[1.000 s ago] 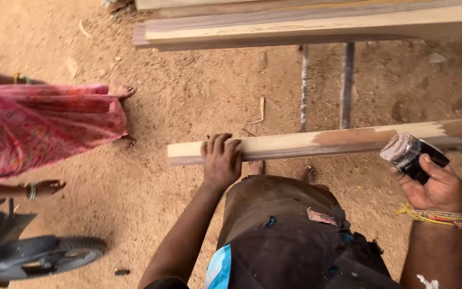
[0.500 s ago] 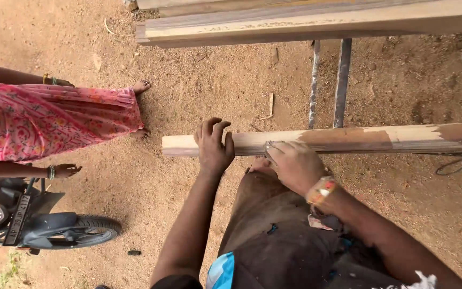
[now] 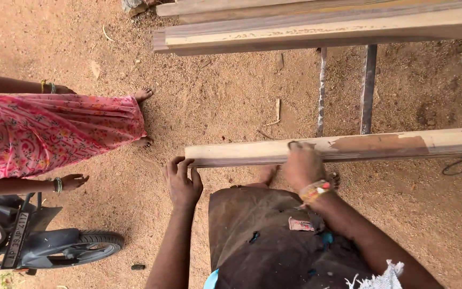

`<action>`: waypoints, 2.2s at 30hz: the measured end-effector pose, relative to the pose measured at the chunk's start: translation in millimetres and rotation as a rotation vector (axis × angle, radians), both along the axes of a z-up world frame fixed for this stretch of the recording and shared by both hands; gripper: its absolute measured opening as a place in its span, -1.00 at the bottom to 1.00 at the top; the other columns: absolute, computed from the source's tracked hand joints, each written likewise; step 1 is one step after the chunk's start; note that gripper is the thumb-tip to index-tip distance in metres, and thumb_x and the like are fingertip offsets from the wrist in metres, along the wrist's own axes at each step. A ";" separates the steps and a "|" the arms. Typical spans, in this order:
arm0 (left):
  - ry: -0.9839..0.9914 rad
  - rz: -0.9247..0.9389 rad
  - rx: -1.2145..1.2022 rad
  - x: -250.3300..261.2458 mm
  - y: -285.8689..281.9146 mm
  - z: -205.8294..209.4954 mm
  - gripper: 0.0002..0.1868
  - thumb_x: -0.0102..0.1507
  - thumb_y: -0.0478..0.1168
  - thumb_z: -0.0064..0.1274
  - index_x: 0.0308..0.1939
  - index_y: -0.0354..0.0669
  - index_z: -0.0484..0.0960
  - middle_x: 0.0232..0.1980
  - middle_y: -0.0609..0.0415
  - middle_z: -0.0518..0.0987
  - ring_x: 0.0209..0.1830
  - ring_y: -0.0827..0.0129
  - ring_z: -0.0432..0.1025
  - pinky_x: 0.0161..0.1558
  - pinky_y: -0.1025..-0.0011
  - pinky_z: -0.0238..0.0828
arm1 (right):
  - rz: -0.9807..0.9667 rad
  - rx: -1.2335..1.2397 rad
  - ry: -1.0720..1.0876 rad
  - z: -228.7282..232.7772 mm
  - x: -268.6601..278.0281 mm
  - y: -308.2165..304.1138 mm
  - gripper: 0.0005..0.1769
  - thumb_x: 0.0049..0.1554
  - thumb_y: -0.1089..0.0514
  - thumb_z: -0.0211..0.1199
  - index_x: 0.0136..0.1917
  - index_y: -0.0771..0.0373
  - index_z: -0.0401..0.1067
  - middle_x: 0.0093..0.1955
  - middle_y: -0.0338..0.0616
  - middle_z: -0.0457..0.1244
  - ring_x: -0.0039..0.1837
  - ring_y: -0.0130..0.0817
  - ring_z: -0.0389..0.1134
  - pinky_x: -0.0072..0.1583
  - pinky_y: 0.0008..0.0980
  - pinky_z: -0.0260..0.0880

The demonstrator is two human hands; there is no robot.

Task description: Applying wood filler to gaps in a wooden plank using a small putty knife and finishing by smoothing with hands.

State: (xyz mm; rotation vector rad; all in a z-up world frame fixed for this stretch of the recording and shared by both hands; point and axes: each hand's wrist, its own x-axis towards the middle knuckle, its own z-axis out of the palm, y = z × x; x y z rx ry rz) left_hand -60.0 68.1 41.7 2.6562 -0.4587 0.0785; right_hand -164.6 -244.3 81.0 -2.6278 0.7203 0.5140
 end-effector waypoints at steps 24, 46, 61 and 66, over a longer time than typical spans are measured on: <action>-0.002 -0.930 -0.210 -88.0 -309.6 27.8 -0.63 0.10 -0.25 0.14 0.00 -0.11 0.58 0.15 -0.07 0.47 0.25 -0.06 0.29 0.23 -0.07 0.14 | -0.874 0.081 -0.350 -32.2 -333.1 -177.6 -0.59 0.15 0.01 0.25 0.18 0.28 0.51 -0.03 0.12 0.43 -0.01 0.00 0.48 0.01 -0.09 0.48; 0.120 -0.825 -0.024 -201.9 -369.1 46.0 -0.73 0.18 -0.24 0.08 -0.04 -0.10 0.63 0.12 -0.08 0.50 0.24 0.03 0.32 0.24 0.02 0.16 | -0.719 -0.103 0.027 27.9 -267.7 -494.5 -0.71 0.20 0.05 0.31 0.17 0.13 0.55 -0.02 0.09 0.39 -0.05 -0.05 0.41 -0.04 -0.15 0.44; -0.017 -0.889 -0.224 -133.4 -397.6 59.6 -0.73 0.16 -0.30 0.12 -0.05 -0.11 0.58 0.08 -0.05 0.50 0.21 0.04 0.34 0.21 0.01 0.20 | -0.371 0.453 -0.574 -20.0 -201.5 -259.0 -0.72 0.24 0.09 0.19 0.13 0.25 0.56 -0.15 -0.09 0.45 -0.24 -0.53 0.43 -0.20 -0.49 0.44; -0.020 -0.981 -0.211 -135.4 -434.6 58.2 -0.72 0.16 -0.29 0.12 -0.04 -0.11 0.59 0.08 -0.06 0.51 0.21 0.04 0.34 0.21 0.01 0.20 | -0.772 0.495 -0.613 -1.9 -284.2 -329.2 -0.53 0.23 -0.12 0.12 0.19 0.28 0.47 -0.30 -0.17 0.33 -0.43 -0.54 0.21 -0.42 -0.49 0.29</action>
